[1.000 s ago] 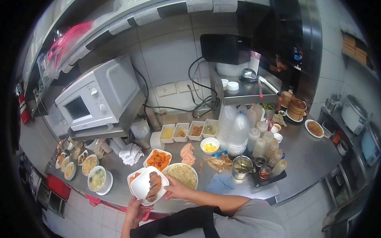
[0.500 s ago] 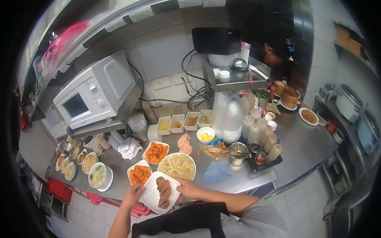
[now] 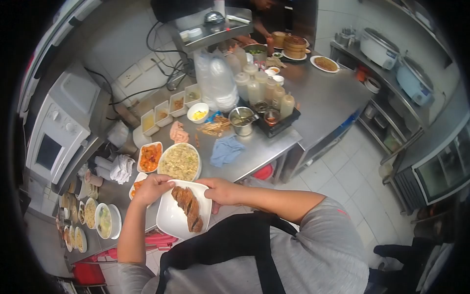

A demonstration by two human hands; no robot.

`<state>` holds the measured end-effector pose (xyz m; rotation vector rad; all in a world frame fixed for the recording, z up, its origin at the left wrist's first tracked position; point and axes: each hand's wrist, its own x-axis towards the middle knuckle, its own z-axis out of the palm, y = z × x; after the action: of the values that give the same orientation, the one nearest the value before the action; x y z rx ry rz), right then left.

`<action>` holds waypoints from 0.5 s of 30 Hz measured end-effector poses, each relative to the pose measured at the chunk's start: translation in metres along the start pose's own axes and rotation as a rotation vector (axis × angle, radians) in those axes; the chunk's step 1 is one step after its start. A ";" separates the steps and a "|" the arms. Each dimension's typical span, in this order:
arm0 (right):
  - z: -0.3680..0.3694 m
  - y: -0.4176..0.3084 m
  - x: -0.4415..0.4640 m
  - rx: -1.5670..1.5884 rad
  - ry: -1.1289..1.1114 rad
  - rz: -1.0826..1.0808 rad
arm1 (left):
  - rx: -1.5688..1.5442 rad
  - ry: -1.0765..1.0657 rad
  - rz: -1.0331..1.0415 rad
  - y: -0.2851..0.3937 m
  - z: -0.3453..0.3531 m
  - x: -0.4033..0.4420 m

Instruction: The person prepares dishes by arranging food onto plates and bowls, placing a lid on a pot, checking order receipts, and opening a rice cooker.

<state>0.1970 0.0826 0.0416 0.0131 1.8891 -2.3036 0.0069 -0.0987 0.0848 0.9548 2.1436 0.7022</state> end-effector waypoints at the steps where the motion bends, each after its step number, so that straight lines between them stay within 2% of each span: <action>1: -0.006 -0.004 -0.009 -0.013 0.014 0.035 | -0.127 -0.001 0.024 0.003 0.004 0.003; 3: -0.021 -0.016 -0.027 -0.039 0.043 0.097 | -0.376 -0.002 0.073 0.018 0.008 0.010; 4: -0.028 -0.027 -0.038 -0.067 0.095 0.140 | -0.298 -0.024 0.135 0.022 -0.001 0.015; 7: -0.065 -0.042 -0.072 0.159 0.188 -0.009 | -0.303 0.228 0.289 0.047 -0.003 0.020; 10: -0.124 -0.062 -0.119 0.265 0.311 -0.086 | -0.332 0.374 0.296 0.049 0.012 0.036; 13: -0.195 -0.073 -0.177 0.266 0.452 -0.150 | -0.363 0.411 0.248 0.040 0.061 0.072; 14: -0.220 -0.075 -0.197 0.264 0.504 -0.151 | -0.308 0.505 0.127 0.058 0.089 0.080; 15: -0.246 -0.075 -0.215 0.254 0.569 -0.148 | -0.084 0.531 0.177 0.054 0.110 0.097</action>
<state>0.3756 0.3623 0.0881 0.6441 1.8432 -2.8511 0.0648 0.0310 0.0186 1.0016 2.4700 1.2366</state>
